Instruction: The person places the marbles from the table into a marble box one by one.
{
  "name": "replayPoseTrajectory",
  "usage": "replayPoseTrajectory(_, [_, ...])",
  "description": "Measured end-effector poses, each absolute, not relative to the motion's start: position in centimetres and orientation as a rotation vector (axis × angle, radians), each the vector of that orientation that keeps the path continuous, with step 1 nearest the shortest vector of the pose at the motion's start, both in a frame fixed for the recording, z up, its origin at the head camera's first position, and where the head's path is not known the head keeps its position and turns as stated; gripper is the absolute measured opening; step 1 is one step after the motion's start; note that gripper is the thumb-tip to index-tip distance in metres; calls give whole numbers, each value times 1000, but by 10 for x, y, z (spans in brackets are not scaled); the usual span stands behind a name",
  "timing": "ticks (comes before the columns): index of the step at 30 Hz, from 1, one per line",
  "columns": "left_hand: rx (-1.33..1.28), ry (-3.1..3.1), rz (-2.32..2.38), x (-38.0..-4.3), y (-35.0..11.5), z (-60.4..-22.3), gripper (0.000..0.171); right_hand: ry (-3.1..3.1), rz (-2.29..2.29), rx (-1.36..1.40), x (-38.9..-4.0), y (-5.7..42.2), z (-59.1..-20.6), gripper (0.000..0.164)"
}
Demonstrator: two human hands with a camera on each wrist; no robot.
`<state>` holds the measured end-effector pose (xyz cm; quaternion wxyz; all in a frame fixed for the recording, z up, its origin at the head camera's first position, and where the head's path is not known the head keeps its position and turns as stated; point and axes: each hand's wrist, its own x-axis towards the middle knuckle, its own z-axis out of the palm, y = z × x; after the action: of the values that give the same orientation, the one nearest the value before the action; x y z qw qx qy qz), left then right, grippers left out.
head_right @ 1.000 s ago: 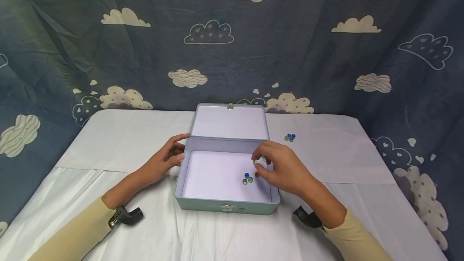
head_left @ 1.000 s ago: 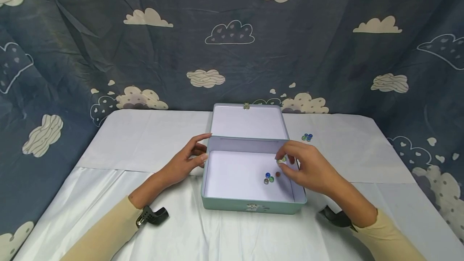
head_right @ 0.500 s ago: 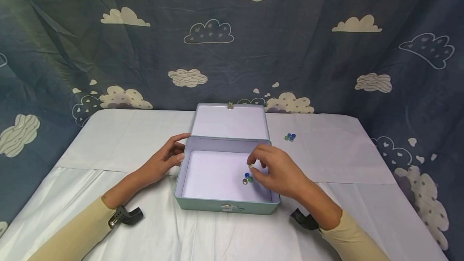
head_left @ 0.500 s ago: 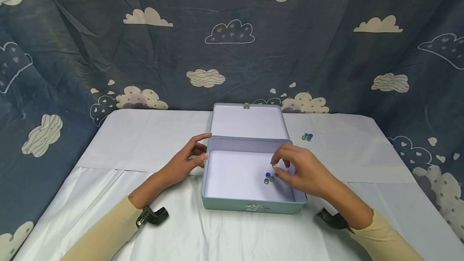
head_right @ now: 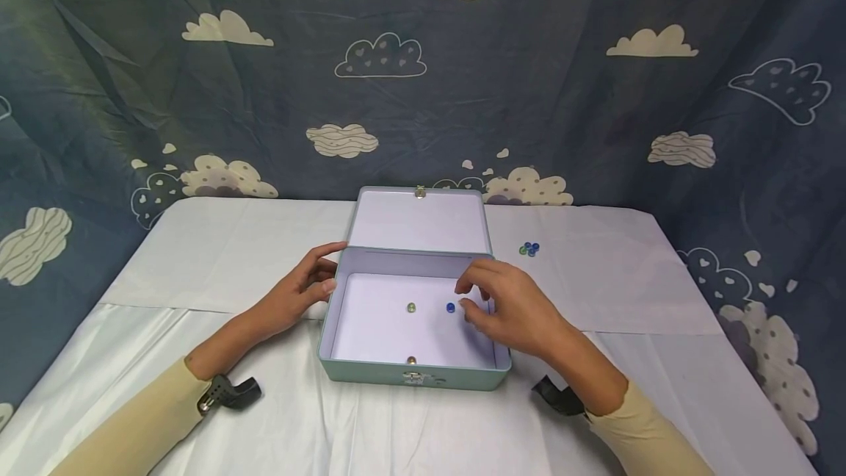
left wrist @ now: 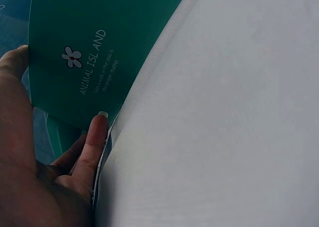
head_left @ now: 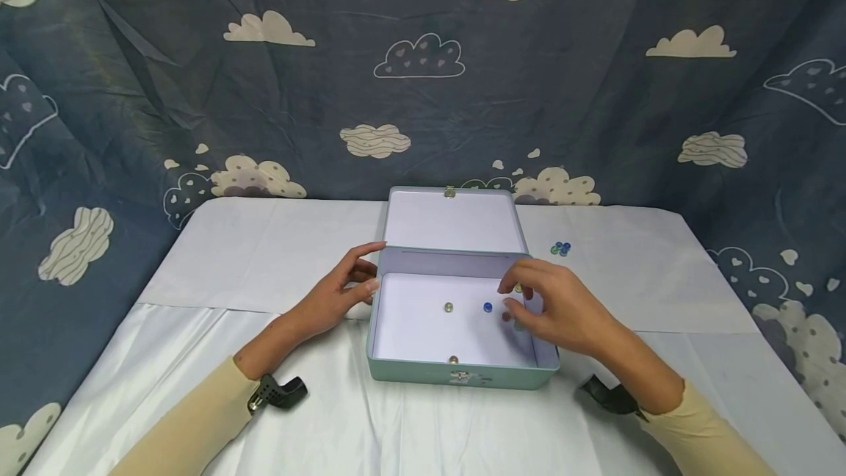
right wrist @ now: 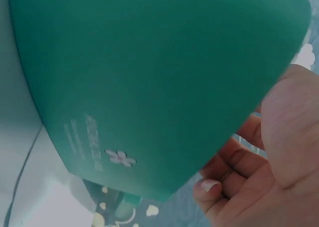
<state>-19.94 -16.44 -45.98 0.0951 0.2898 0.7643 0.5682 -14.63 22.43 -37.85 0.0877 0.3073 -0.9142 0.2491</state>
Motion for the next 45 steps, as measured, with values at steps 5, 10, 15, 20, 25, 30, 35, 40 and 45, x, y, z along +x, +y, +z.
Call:
replayPoseTrajectory(5, [857, 2268, 1685, -199, -165, -459, 61, -2675, 749, 886, -151, 236, -374, 28])
replayPoseTrajectory(10, [849, 2263, 1687, -197, -164, -457, 62, -2642, 729, 812, -158, 250, -371, 30])
replayPoseTrajectory(15, [845, 2265, 1684, -197, -164, -456, 61, -2639, 673, 724, -166, 262, -371, 29])
replayPoseTrajectory(20, [848, 2265, 1687, -198, -164, -456, 61, -2654, 634, 643, -174, 272, -375, 27])
replayPoseTrajectory(25, [846, 2268, 1687, -199, -164, -457, 61, -2643, 630, 600, -182, 281, -382, 27])
replayPoseTrajectory(30, [841, 2270, 1682, -200, -165, -460, 61, -2660, 649, 544, -187, 289, -388, 28])
replayPoseTrajectory(35, [842, 2266, 1685, -200, -165, -460, 61, -2734, 655, 456, -193, 297, -394, 29])
replayPoseTrajectory(40, [835, 2262, 1687, -200, -164, -460, 61, -2807, 656, 400, -199, 306, -401, 31])
replayPoseTrajectory(45, [831, 2268, 1685, -199, -164, -459, 61, -2858, 662, 344, -206, 314, -409, 32])
